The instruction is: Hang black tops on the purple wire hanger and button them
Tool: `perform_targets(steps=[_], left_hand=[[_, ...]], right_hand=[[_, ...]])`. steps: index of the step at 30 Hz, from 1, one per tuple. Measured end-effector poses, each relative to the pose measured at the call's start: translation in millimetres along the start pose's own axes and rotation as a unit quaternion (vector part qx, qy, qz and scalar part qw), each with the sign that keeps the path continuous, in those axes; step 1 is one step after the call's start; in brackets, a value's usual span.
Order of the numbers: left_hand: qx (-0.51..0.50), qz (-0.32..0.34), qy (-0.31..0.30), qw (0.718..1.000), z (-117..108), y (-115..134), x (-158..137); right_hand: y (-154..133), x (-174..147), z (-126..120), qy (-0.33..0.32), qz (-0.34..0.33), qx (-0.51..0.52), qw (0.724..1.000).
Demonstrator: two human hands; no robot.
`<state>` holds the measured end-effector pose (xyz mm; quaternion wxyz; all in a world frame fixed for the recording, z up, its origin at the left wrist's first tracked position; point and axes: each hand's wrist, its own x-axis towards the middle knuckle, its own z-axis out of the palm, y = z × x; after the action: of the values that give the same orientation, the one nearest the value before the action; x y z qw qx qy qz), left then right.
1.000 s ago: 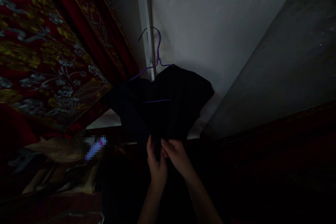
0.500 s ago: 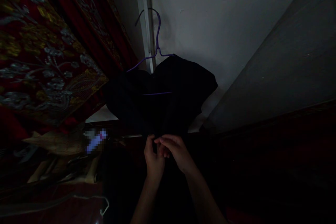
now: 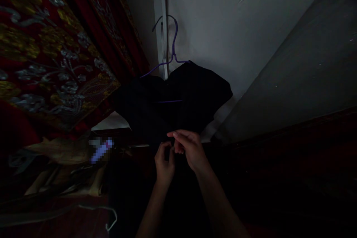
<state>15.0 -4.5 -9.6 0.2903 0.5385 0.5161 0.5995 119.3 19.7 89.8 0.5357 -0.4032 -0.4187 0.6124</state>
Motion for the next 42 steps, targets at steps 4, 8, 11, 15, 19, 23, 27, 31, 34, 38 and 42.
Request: perform_targets(steps=[4,8,11,15,19,23,27,31,34,38,42], left_hand=[[0.018,0.001,0.000,1.000,2,-13,-3],[0.030,0.010,0.002,1.000,4,-15,-2],[0.032,0.017,0.000,0.999,5,-13,3],[0.028,0.024,0.001,0.999,5,-15,10],[0.022,0.030,-0.016,0.999,6,-9,21],[0.005,0.102,-0.048,0.994,-1,33,54],[0.015,0.250,0.002,0.968,-15,106,105],[0.135,0.351,-0.005,0.926,-23,160,140],[0.173,0.395,0.006,0.902,-24,172,149],[0.183,0.435,0.063,0.879,-24,167,149],[0.176,0.451,0.080,0.871,-21,165,148]], right_hand=[[-32,21,13,0.006,-0.044,-0.004,0.999],[-62,44,28,0.013,-0.093,0.011,0.995],[-85,58,36,0.016,-0.118,0.025,0.993],[-107,69,41,-0.002,-0.144,0.024,0.989],[-106,65,38,-0.017,-0.152,0.011,0.988],[-97,55,32,-0.026,-0.172,0.001,0.985],[-100,48,29,-0.039,-0.190,0.000,0.981],[-111,44,30,-0.051,-0.216,-0.010,0.975],[-116,44,31,-0.061,-0.233,-0.014,0.971],[-111,47,32,-0.041,-0.240,-0.062,0.968],[-95,58,32,-0.015,-0.232,-0.088,0.969]])
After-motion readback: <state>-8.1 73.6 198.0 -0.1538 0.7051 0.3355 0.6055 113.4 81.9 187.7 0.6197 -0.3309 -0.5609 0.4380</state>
